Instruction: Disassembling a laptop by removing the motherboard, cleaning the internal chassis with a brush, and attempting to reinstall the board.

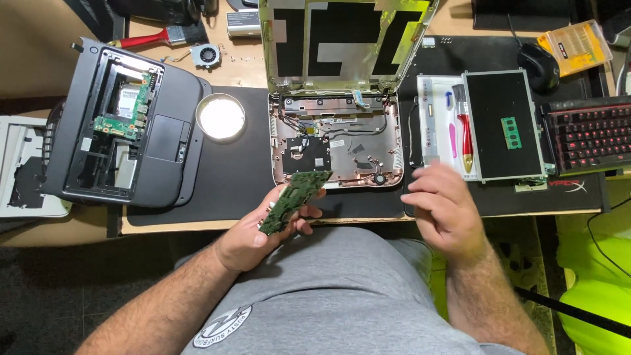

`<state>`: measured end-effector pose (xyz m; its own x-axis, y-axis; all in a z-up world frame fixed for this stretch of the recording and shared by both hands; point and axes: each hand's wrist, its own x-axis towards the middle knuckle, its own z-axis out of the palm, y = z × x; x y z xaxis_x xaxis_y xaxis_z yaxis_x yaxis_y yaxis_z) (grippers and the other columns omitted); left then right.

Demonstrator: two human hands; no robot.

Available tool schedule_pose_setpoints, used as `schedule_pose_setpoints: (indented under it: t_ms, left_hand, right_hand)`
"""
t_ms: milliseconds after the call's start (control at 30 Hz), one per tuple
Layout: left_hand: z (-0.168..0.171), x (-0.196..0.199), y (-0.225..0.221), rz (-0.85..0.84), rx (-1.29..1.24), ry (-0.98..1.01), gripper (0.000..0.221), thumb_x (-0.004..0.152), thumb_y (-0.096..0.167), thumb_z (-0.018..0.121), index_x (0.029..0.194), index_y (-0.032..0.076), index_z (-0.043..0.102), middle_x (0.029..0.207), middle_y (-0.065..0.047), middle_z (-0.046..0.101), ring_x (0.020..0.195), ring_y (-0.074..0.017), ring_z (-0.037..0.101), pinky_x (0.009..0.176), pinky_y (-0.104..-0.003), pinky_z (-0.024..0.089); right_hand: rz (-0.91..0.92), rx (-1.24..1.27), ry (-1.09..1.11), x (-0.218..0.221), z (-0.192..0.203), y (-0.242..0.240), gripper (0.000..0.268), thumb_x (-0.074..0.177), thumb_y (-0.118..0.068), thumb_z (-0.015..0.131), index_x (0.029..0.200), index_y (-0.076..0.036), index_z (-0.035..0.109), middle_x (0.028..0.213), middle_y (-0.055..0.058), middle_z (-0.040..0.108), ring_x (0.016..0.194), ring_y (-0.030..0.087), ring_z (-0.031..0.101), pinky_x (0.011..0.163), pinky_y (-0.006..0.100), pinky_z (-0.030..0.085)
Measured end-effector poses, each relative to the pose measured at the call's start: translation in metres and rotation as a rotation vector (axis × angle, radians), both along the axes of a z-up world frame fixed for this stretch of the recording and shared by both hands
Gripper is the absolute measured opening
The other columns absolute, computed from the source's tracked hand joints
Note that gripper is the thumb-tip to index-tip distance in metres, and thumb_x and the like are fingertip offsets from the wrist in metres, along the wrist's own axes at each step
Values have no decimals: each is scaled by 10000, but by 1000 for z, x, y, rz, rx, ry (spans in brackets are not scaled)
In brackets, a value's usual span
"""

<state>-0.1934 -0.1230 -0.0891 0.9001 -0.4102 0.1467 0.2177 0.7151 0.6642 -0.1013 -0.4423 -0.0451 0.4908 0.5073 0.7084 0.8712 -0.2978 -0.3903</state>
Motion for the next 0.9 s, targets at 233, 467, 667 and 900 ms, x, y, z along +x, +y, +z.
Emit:
schedule_pose_setpoints:
  t_ms: [233, 467, 667, 900]
  left_hand:
    - [3, -1, 1, 53, 12, 39, 994, 720, 467, 871, 1453, 66, 333, 1259, -283, 587, 1203, -366, 581, 897, -397, 453]
    - [11, 1, -7, 124, 19, 0, 882, 844, 596, 653, 1435, 19, 342, 1086, -298, 626, 937, -310, 623, 753, -361, 459]
    - [-1, 0, -8, 222, 53, -28, 854, 860, 613, 607, 1403, -4, 375, 1163, -287, 613, 995, -338, 630, 748, -376, 489]
    - [-5, -1, 16, 373, 510, -188, 890, 699, 450, 927, 1334, 35, 463, 1527, -215, 431, 1134, -253, 594, 972, -381, 495]
  right_hand:
    - [-141, -232, -12, 6, -20, -38, 220, 991, -76, 588, 1050, -173, 776, 1170, 29, 757, 891, 288, 610, 850, 407, 495]
    - [-224, -332, -13, 19, -44, -54, 169, 925, -47, 684, 1063, -106, 761, 1178, 89, 736, 1012, 305, 680, 945, 427, 543]
    - [-201, -304, -53, 30, -61, -55, 218, 946, -61, 668, 1151, -64, 744, 1229, 125, 707, 1084, 326, 673, 986, 447, 530]
    - [-222, -276, -123, 34, -81, -47, 245, 925, -83, 698, 1163, -59, 751, 1236, 124, 709, 1090, 327, 682, 993, 448, 526]
